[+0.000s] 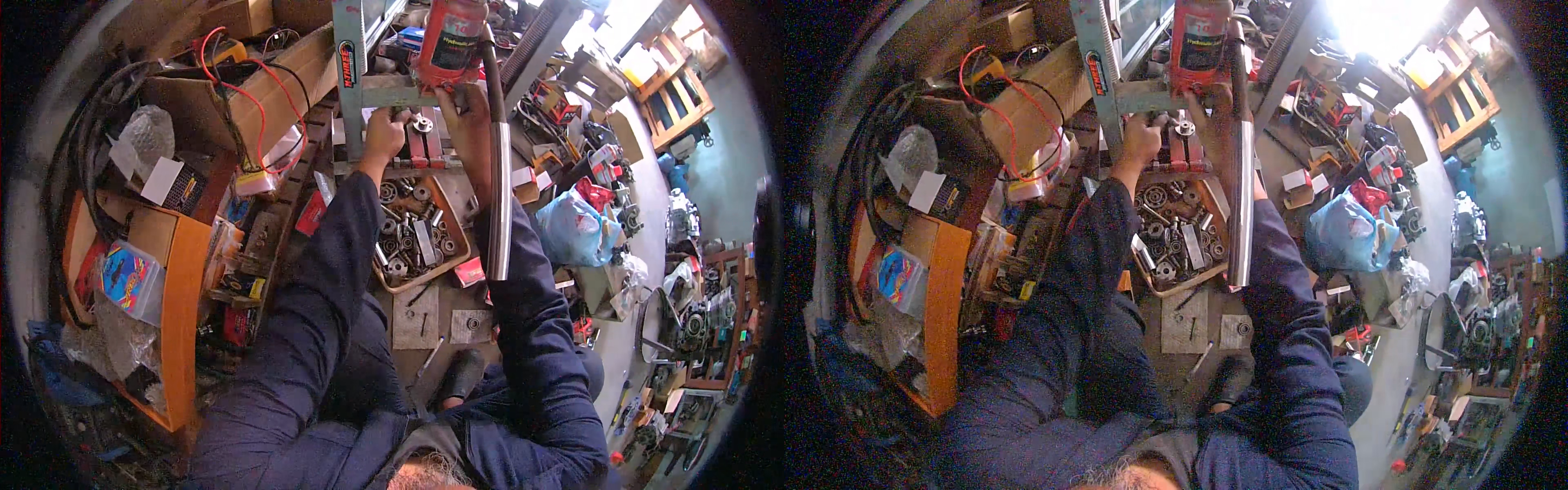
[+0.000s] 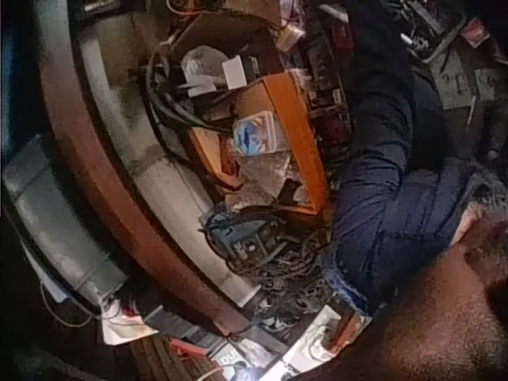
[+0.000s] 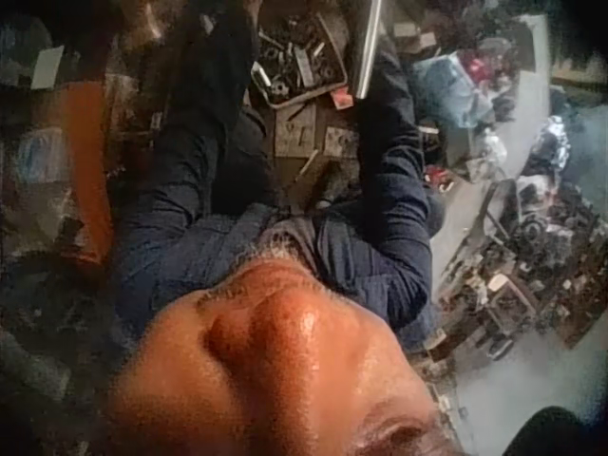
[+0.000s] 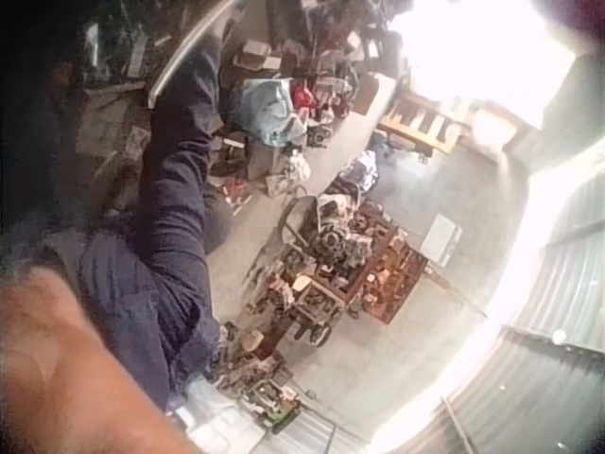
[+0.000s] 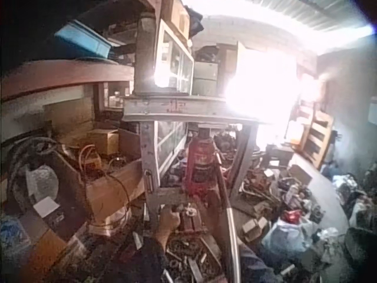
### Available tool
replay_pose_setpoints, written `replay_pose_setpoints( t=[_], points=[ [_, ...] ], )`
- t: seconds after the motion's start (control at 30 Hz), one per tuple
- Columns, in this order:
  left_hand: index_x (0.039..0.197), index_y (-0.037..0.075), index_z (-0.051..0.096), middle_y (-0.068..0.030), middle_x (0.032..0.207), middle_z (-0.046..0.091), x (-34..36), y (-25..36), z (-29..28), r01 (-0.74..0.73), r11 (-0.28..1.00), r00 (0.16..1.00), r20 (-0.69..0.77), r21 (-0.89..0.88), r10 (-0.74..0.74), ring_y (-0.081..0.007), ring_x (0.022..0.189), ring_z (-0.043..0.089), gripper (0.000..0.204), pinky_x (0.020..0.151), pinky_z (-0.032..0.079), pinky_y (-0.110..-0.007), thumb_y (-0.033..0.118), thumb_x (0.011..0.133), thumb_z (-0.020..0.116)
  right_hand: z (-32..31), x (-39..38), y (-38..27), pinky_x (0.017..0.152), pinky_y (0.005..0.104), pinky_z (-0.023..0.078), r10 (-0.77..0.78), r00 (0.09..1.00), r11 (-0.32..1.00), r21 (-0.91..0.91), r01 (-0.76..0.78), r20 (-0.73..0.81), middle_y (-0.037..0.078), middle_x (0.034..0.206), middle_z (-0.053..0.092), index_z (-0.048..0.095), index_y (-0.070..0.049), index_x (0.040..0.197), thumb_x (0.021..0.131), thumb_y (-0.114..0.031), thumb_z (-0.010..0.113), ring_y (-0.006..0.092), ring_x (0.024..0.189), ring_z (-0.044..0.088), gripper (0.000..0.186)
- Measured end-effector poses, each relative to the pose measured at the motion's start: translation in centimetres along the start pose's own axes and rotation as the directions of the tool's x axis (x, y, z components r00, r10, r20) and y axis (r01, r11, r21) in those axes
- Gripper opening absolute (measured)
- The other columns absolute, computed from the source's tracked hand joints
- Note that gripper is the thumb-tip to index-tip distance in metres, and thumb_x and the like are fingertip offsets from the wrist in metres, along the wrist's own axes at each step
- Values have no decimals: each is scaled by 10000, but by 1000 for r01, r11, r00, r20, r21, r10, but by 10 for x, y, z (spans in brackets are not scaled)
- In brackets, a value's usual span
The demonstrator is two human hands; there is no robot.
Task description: The person holds a metal camshaft, rotates it in their hands to view different sides, and kemudian places it on a metal stand.
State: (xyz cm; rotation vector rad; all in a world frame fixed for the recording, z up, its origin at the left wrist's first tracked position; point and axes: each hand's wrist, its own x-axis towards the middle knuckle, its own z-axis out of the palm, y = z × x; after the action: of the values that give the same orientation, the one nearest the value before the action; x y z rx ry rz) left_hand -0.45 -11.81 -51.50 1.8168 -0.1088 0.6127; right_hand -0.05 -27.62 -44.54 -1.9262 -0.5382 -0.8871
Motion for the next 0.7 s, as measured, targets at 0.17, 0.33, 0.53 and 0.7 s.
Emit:
replay_pose_setpoints(
  t=[0.17, 0.33, 0.53, 0.7],
  points=[
    [976, 17, 720, -141, 947, 738, 3, 4, 18, 24, 996, 999, 43, -86, -21, -259, 854, 695, 163, 784, 516, -382, 81, 930, 578, -11, 9, -9, 633, 364, 436, -110, 994, 991, -75, 110, 11, 107, 797, 590, 618, -13, 913, 862, -180, 766, 210, 684, 536, 229],
    [991, 34, 728, -116, 960, 748, 2, 13, 28, 16, 992, 999, 41, -123, -11, -220, 846, 701, 188, 764, 526, -363, 75, 939, 551, -12, 18, -10, 616, 390, 440, -184, 982, 963, -194, 188, 36, 145, 806, 616, 621, -7, 913, 870, -152, 736, 268, 689, 581, 190],
    [1014, 49, 724, -160, 896, 734, 15, 8, 33, -45, 992, 996, 83, 114, 35, -301, 833, 711, 186, 745, 526, -409, 138, 917, 593, -6, 26, -34, 560, 416, 424, 26, 1000, 967, -253, -21, 15, 159, 665, 605, 614, 11, 787, 904, -181, 685, 261, 589, 578, 236],
    [979, 64, 728, -193, 873, 708, 14, 9, 42, -70, 990, 985, 163, 123, 50, -372, 883, 686, 201, 752, 512, -456, 173, 915, 572, -17, 25, -22, 518, 393, 394, 149, 987, 977, -162, -137, 64, 100, 593, 542, 576, 27, 727, 928, -205, 672, 163, 544, 494, 323]
  ],
)
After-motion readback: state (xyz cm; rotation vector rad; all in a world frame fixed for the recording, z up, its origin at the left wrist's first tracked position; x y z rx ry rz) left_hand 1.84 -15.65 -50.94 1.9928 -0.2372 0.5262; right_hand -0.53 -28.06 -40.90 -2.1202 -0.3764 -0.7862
